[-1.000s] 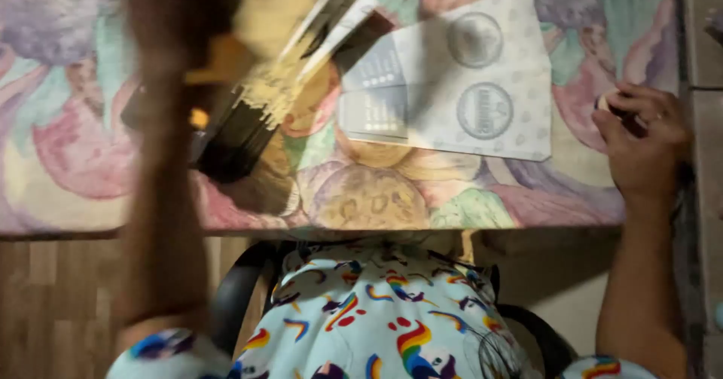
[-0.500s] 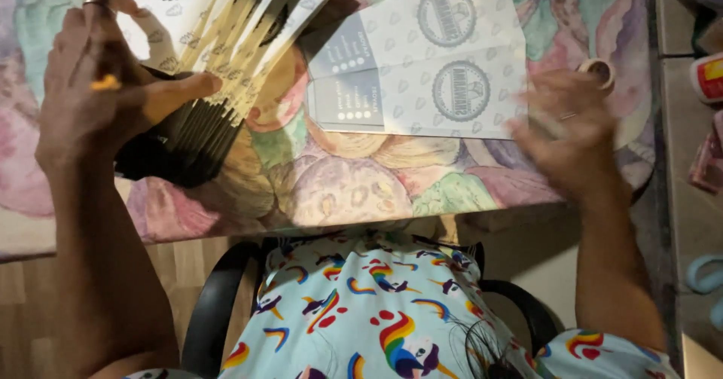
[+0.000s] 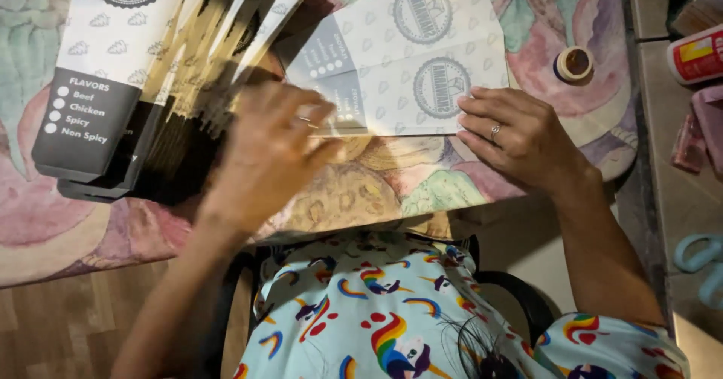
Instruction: The person folds a printed paper sheet into a small packet, applies tape to seal the edges, and places the finished packet into a stack. The process is repeated multiple times with identical sheets.
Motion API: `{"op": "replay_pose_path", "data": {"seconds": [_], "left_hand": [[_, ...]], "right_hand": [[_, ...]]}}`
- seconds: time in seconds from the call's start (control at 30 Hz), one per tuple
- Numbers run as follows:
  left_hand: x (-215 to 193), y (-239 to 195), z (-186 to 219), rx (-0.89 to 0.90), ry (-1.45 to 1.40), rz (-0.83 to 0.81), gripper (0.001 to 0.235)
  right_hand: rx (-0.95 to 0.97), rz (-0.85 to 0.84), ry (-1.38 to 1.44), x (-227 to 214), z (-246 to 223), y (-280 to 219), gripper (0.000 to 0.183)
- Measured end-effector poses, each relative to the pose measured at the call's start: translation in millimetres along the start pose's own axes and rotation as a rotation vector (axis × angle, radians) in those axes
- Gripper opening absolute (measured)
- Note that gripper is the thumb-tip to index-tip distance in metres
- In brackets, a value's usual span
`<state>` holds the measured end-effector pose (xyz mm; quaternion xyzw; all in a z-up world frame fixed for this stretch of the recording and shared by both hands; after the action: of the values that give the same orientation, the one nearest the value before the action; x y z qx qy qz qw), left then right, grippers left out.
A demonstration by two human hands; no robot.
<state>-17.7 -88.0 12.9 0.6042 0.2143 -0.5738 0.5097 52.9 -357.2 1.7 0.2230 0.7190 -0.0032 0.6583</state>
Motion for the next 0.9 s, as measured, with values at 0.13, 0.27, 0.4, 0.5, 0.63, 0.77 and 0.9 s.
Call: {"op": "replay_pose_path", "data": {"seconds": [0.13,0.27,0.4,0.5,0.63,0.77,0.9], "left_hand": [[44.9,4.9,2.5,0.072,-0.241,-0.028,0.032],[60.5,5.5,-5.7,0.065,-0.235,0.01,0.023],[56.3,7.6,-6.7,0.077,-0.243,0.018,0.015],[56.0,7.5,-7.3,0.055,-0.275,0.015,0.012],[65.3,6.3,-14.0,0.042,-0.308,0.016,0.011],[54.2,12.9,-10.2,0.048,-0.381,0.005,0.01],[59.1,13.8,-15.3,0.039,-0.38,-0.009,0.019]], "right_hand": [[0.014,-0.003,0.045,-0.3,0.9,1.0,0.017],[0.15,0.042,0.121,-0.5,7.7,0.1,0.008],[0.149,0.079,0.152,-2.6,5.9,4.4,0.007],[0.152,0.102,0.13,2.7,7.7,0.4,0.008],[0.153,0.122,0.124,2.3,7.9,1.3,0.009],[0.18,0.128,0.165,2.3,9.2,0.8,0.009],[0.184,0.131,0.178,-0.6,7.6,3.6,0.011]]}}
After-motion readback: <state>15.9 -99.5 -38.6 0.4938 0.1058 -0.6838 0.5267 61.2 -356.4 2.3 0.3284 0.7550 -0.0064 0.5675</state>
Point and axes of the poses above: each hand's wrist, its own y-axis towards the middle knuckle, its own x-axis out of the palm, z = x × y, the point moved 6 cm from there along y, towards the middle knuckle, and after that the axes turned 6 degrees about -z, right-handed, at the moved point
